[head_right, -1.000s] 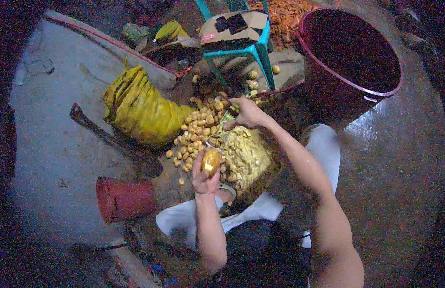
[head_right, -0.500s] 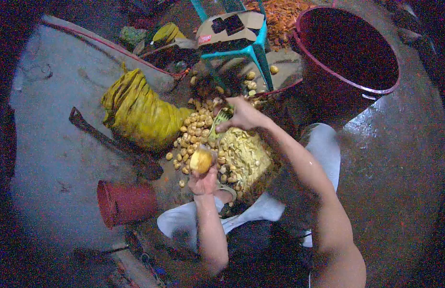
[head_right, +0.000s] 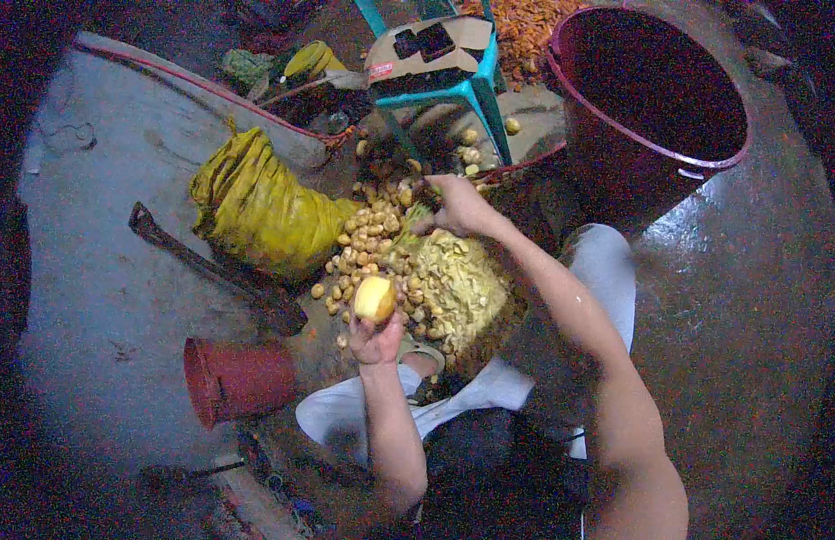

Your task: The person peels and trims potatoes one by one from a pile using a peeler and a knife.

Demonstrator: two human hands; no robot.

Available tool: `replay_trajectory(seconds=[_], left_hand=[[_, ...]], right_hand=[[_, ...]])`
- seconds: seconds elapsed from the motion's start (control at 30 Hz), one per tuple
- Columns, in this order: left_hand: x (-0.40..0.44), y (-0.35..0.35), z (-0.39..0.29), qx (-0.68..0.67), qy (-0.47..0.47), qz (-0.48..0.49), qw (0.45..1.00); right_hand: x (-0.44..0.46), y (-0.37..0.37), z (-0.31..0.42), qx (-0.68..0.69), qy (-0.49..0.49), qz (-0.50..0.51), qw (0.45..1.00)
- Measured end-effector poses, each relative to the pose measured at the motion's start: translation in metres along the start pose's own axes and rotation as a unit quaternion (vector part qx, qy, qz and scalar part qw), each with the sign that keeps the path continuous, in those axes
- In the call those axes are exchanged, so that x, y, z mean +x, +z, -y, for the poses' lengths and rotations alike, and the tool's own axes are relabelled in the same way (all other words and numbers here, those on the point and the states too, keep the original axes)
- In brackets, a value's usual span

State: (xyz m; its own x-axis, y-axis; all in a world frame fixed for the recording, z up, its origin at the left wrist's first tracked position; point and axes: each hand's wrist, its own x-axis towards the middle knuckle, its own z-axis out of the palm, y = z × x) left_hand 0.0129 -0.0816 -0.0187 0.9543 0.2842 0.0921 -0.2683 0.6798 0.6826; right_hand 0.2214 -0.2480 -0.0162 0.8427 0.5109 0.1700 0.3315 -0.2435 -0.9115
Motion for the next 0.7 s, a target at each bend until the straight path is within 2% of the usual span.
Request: replay_trajectory(seconds=[0.03, 0.1, 0.13, 0.17, 0.23, 0.3, 0.37, 0.43, 0.47, 0.5, 0.57, 0.6, 0.63, 0.67, 0.7], left_hand=[[-0.001, -0.007, 0.0, 0.001, 0.002, 0.003, 1.0], [0.002, -0.018, -0.001, -0.027, -0.035, 0.014, 0.999], [0.007, -0.004, -0.002, 0.03, -0.001, 0.007, 1.0], [0.008, 0.005, -0.003, 0.029, 0.0, 0.007, 1.0], [0.004, 0.012, -0.001, 0.077, -0.002, -0.025, 0.997], [0.001, -0.005, 0.005, 0.047, 0.019, -0.024, 0.998], [0.004, -0.006, 0.004, -0.154, -0.059, 0.014, 0.986], [0.004, 0.001, -0.002, -0.132, -0.069, -0.019, 0.989], [0.004, 0.012, -0.004, -0.025, -0.044, -0.047, 0.998], [0.003, 0.013, -0.003, 0.007, -0.036, -0.048, 0.998], [0.0, 0.012, 0.001, 0.072, -0.022, -0.051, 0.996], [0.0, 0.013, 0.004, -0.028, -0.028, -0.044, 0.998], [0.003, 0.013, 0.004, -0.127, -0.034, -0.034, 0.991], [0.004, 0.009, 0.003, -0.142, -0.06, -0.071, 0.985], [0.004, 0.005, 0.002, -0.143, -0.058, -0.069, 0.986]], right_hand=[[0.0, -0.011, 0.005, 0.042, -0.003, 0.011, 0.999], [-0.005, -0.01, 0.022, 0.083, -0.073, 0.029, 0.993], [-0.009, -0.006, 0.03, 0.118, -0.059, 0.089, 0.987], [-0.015, 0.006, 0.034, 0.094, -0.113, 0.057, 0.987], [-0.014, 0.013, 0.022, 0.019, -0.069, 0.011, 0.997], [-0.003, -0.006, 0.007, 0.04, -0.002, -0.004, 0.999], [0.004, -0.009, 0.002, 0.003, 0.016, -0.003, 1.0], [-0.005, -0.004, 0.021, 0.138, -0.091, 0.054, 0.985], [-0.01, 0.003, 0.029, 0.137, -0.103, 0.071, 0.983], [-0.009, 0.013, 0.026, 0.057, -0.113, 0.049, 0.991], [-0.011, 0.005, 0.015, -0.015, -0.095, -0.031, 0.995], [0.0, 0.001, 0.0, 0.001, -0.033, -0.017, 0.999], [-0.001, -0.012, 0.009, 0.076, 0.009, 0.014, 0.997], [-0.001, -0.016, 0.017, 0.065, -0.021, 0.031, 0.997], [-0.002, -0.015, 0.024, 0.053, -0.05, 0.05, 0.996]])
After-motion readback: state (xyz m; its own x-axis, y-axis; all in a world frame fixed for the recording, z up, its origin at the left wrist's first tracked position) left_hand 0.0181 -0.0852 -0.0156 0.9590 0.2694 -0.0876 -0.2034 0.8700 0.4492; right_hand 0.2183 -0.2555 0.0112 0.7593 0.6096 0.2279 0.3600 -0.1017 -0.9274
